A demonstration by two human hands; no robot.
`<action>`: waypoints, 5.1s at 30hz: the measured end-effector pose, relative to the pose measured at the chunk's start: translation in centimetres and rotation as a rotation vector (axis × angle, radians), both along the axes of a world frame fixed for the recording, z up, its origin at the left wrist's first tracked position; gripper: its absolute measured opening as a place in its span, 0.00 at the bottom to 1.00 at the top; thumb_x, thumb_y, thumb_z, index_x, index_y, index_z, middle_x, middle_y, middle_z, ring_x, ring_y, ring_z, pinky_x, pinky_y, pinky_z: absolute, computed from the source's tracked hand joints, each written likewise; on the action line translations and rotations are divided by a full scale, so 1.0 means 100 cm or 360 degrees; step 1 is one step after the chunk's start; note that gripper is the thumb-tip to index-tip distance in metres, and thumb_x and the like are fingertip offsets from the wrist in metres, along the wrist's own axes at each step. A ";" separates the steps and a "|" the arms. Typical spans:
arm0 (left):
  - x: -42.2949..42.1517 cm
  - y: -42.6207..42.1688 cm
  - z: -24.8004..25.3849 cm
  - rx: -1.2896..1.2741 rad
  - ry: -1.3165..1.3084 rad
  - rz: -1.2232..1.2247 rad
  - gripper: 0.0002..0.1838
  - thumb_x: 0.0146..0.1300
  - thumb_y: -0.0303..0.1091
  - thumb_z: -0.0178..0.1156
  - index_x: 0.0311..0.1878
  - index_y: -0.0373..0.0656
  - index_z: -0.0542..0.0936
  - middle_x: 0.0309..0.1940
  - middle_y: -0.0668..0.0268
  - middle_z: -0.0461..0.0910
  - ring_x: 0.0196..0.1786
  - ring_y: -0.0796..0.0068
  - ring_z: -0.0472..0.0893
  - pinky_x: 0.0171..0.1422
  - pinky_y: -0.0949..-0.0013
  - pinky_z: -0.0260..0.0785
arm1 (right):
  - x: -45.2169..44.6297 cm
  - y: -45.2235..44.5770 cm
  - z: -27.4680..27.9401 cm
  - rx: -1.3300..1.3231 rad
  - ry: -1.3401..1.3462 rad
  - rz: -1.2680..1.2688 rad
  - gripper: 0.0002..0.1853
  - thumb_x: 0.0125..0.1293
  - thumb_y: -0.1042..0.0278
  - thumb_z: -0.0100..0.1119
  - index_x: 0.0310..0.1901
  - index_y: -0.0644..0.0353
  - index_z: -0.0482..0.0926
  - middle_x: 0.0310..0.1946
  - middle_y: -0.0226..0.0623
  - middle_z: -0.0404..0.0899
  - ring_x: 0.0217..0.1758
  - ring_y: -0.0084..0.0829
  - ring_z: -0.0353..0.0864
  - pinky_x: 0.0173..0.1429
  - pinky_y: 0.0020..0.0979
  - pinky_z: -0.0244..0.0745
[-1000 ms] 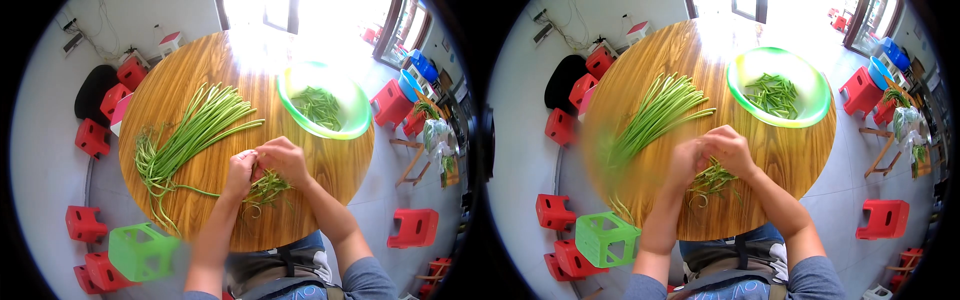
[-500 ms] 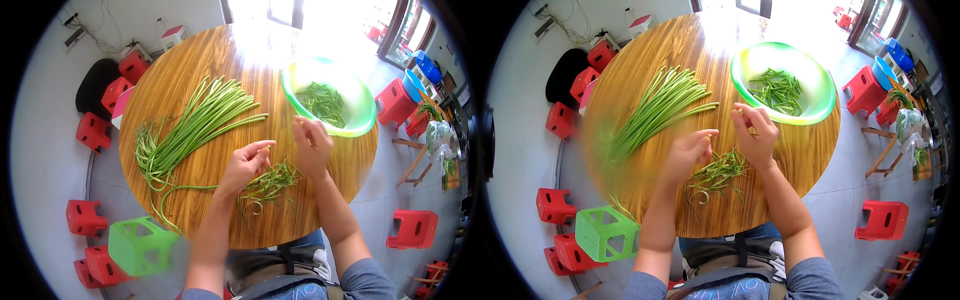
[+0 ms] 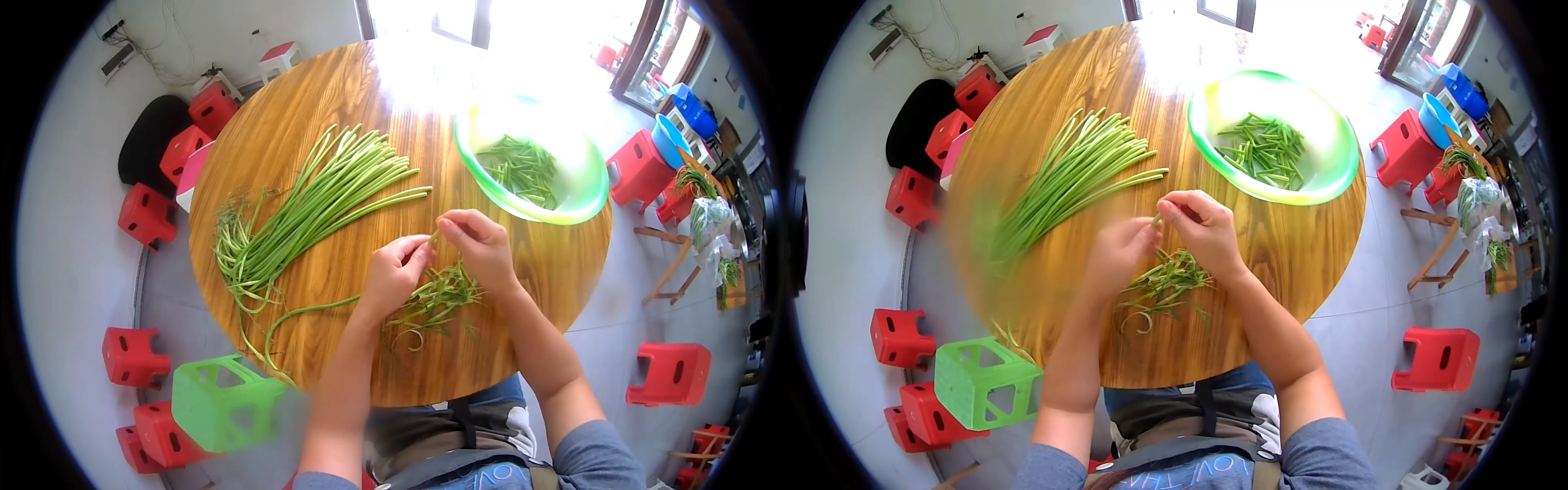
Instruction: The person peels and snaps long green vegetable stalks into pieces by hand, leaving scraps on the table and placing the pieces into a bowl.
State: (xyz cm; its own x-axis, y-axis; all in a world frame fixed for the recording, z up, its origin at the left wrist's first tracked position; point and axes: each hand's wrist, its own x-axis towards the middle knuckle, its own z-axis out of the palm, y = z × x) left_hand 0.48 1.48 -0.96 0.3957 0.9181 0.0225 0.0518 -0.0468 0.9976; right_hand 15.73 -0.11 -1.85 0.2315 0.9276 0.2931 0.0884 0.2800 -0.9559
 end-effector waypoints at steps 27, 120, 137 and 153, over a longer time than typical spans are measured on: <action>-0.004 0.005 -0.007 -0.0541 -0.0532 -0.0074 0.10 0.65 0.33 0.52 0.35 0.36 0.78 0.22 0.71 0.73 0.20 0.85 0.66 0.24 0.81 0.57 | -0.015 -0.001 0.001 0.0896 -0.0930 -0.0064 0.10 0.50 0.80 0.57 0.37 0.60 0.77 0.35 0.35 0.76 0.39 0.38 0.75 0.43 0.34 0.72; -0.012 0.006 -0.005 -0.0421 -0.0286 0.0008 0.08 0.63 0.27 0.51 0.37 0.33 0.78 0.22 0.68 0.76 0.18 0.85 0.69 0.23 0.81 0.60 | -0.015 -0.007 0.000 0.0857 -0.0959 0.0136 0.09 0.52 0.79 0.63 0.37 0.63 0.80 0.30 0.35 0.74 0.30 0.29 0.77 0.31 0.27 0.74; -0.017 0.010 0.006 -0.0661 -0.0790 0.0004 0.10 0.65 0.33 0.52 0.41 0.35 0.78 0.24 0.66 0.78 0.21 0.82 0.71 0.25 0.81 0.61 | -0.005 -0.001 -0.008 0.0081 -0.0504 0.0099 0.04 0.64 0.71 0.53 0.38 0.59 0.73 0.26 0.34 0.75 0.28 0.29 0.76 0.29 0.28 0.70; -0.008 0.001 0.006 -0.0347 -0.0121 -0.0074 0.14 0.67 0.31 0.49 0.50 0.33 0.75 0.29 0.66 0.78 0.26 0.84 0.73 0.30 0.82 0.65 | -0.008 0.003 -0.006 0.0008 0.0019 0.0145 0.05 0.59 0.71 0.61 0.35 0.60 0.78 0.28 0.27 0.72 0.28 0.16 0.69 0.34 0.17 0.66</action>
State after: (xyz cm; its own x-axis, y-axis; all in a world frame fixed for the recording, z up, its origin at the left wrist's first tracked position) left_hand -0.37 1.60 -0.36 0.4425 0.8853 -0.1430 -0.0209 0.1696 0.9853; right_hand 14.98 0.24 -2.50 0.1498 0.9435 0.2956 0.0510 0.2912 -0.9553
